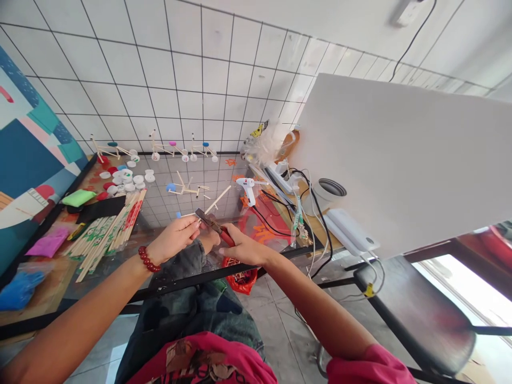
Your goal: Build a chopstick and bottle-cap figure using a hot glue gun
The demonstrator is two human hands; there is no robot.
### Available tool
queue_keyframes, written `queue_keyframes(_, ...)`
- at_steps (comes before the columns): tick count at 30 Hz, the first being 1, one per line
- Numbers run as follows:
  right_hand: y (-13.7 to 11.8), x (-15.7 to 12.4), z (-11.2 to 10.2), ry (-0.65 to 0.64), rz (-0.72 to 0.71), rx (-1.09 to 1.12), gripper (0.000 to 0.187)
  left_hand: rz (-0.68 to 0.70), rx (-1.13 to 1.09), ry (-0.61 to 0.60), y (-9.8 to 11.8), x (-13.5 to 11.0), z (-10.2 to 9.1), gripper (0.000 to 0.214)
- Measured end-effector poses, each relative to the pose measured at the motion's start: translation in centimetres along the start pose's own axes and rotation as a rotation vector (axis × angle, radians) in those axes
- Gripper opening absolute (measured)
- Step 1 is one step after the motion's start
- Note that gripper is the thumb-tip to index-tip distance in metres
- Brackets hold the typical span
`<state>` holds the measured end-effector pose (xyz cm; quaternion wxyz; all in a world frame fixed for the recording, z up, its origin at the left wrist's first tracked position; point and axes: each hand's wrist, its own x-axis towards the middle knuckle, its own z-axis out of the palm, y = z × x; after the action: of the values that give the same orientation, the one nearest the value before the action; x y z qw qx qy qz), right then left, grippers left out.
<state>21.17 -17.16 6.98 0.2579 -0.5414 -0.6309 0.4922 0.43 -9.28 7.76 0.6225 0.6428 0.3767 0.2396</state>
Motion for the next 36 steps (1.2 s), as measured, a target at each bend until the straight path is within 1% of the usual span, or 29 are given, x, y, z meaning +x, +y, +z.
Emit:
queue_keyframes(2,-0.1,0.0,0.2,-0.002,0.020,0.036,0.059,-0.052,-0.052,0.000,0.3,0.0,0.1,0.023)
queue_keyframes(3,-0.1,0.0,0.3,-0.009,0.040,0.088,0.060,-0.092,-0.088,-0.011,0.5,-0.1,0.2,0.022)
queue_keyframes(7,-0.1,0.0,0.4,-0.103,0.145,0.382,0.056,-0.261,-0.234,-0.069,1.4,-0.1,0.1,0.018)
queue_keyframes(9,-0.1,0.0,0.4,-0.122,0.160,0.443,0.053,-0.282,-0.249,-0.067,1.6,0.0,0.0,0.019)
queue_keyframes(11,-0.2,0.1,0.4,-0.115,0.155,0.444,0.054,-0.275,-0.221,-0.064,1.6,0.0,-0.2,0.020)
queue_keyframes(16,-0.4,0.2,0.4,-0.144,0.145,0.361,0.064,-0.295,-0.138,-0.091,1.0,0.1,-0.3,0.019)
queue_keyframes(19,-0.4,0.2,0.4,-0.138,0.142,0.256,0.068,-0.293,-0.142,-0.111,0.6,0.3,-0.2,0.021)
queue_keyframes(22,-0.6,0.1,0.3,-0.068,0.135,0.063,0.063,-0.320,-0.242,-0.151,0.1,0.7,-0.3,0.022)
queue_keyframes(24,-0.9,0.0,0.2,-0.028,0.137,-0.066,0.059,-0.374,-0.349,-0.195,-0.1,0.9,-0.6,0.020)
queue_keyframes(26,-1.1,0.0,0.0,-0.015,0.147,-0.146,0.058,-0.417,-0.426,-0.217,-0.2,1.2,-0.8,0.015)
queue_keyframes(30,-1.2,0.1,-0.2,-0.012,0.151,-0.192,0.059,-0.437,-0.464,-0.199,-0.5,1.5,-0.9,0.011)
queue_keyframes(36,-0.6,0.2,-0.6,-0.031,0.126,-0.141,0.066,-0.426,-0.473,-0.205,-0.8,1.4,-0.7,0.014)
